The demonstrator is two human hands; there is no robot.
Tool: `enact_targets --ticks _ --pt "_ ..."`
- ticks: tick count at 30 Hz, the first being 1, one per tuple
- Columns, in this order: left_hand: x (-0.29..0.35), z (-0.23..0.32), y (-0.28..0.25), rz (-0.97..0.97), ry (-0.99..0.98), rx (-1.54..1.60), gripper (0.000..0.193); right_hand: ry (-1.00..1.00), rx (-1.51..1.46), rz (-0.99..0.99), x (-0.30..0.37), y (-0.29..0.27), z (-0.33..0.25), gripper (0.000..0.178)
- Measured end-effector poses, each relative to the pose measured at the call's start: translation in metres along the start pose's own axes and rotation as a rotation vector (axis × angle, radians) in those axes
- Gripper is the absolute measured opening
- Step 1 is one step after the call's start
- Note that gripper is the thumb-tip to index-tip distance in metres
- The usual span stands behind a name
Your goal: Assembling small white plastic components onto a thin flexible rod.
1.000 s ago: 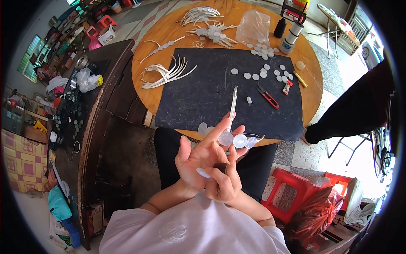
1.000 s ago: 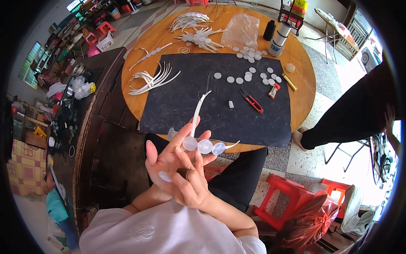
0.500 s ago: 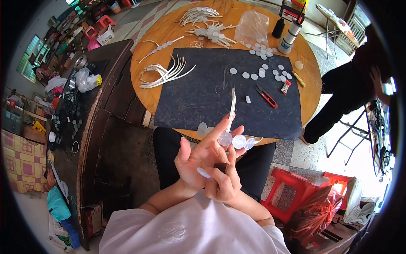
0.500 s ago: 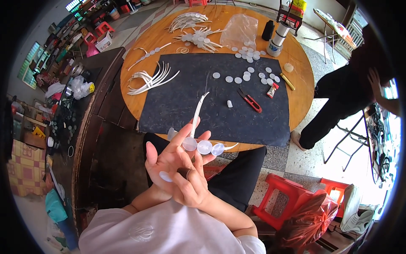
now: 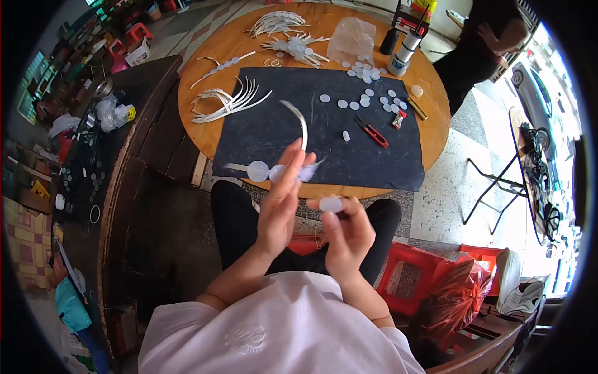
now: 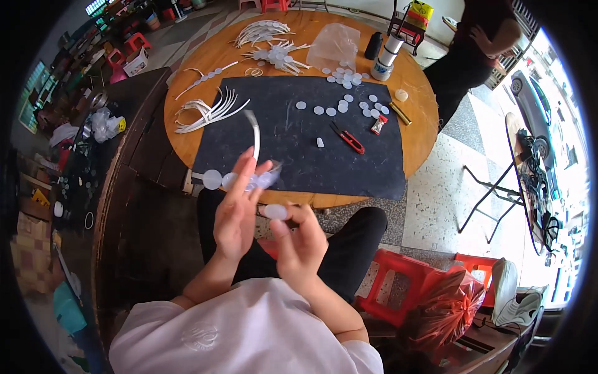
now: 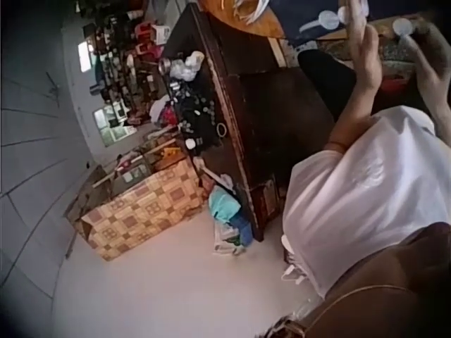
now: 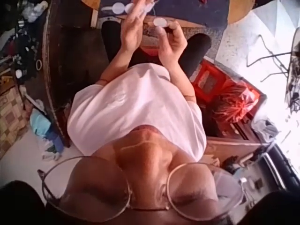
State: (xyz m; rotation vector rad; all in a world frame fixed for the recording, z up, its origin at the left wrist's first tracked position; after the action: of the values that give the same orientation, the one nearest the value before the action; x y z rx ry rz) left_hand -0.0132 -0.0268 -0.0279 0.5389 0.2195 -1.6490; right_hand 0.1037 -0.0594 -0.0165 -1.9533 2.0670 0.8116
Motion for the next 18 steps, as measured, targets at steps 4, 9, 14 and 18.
enact_targets --ticks 4,9,14,18 --pt "0.005 0.016 -0.006 0.040 0.158 -0.306 0.043 0.418 -0.399 0.086 0.001 -0.001 0.012 0.011" --pt "0.016 0.010 0.000 0.139 -0.086 -0.067 0.026 0.421 -0.447 -0.024 -0.003 -0.005 0.013 0.012" --pt "0.014 0.006 0.002 0.140 -0.351 0.215 0.013 0.383 -0.369 -0.072 -0.002 -0.011 0.013 0.012" --pt "0.011 -0.002 0.007 0.098 -0.461 0.243 0.011 0.373 -0.350 -0.050 -0.006 -0.021 0.015 0.012"
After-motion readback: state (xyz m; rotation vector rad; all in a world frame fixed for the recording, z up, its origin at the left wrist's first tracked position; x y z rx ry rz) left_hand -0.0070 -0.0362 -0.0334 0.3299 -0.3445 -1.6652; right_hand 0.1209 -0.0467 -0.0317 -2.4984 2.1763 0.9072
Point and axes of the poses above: each hand's wrist, its own x-axis away from the middle knuckle, its own y-axis out of the palm, z = x × y, the point moved 4 cm from there along -x, towards the middle knuckle, and after that the axes turned 8 degrees about -x, right-handed, at the moved point
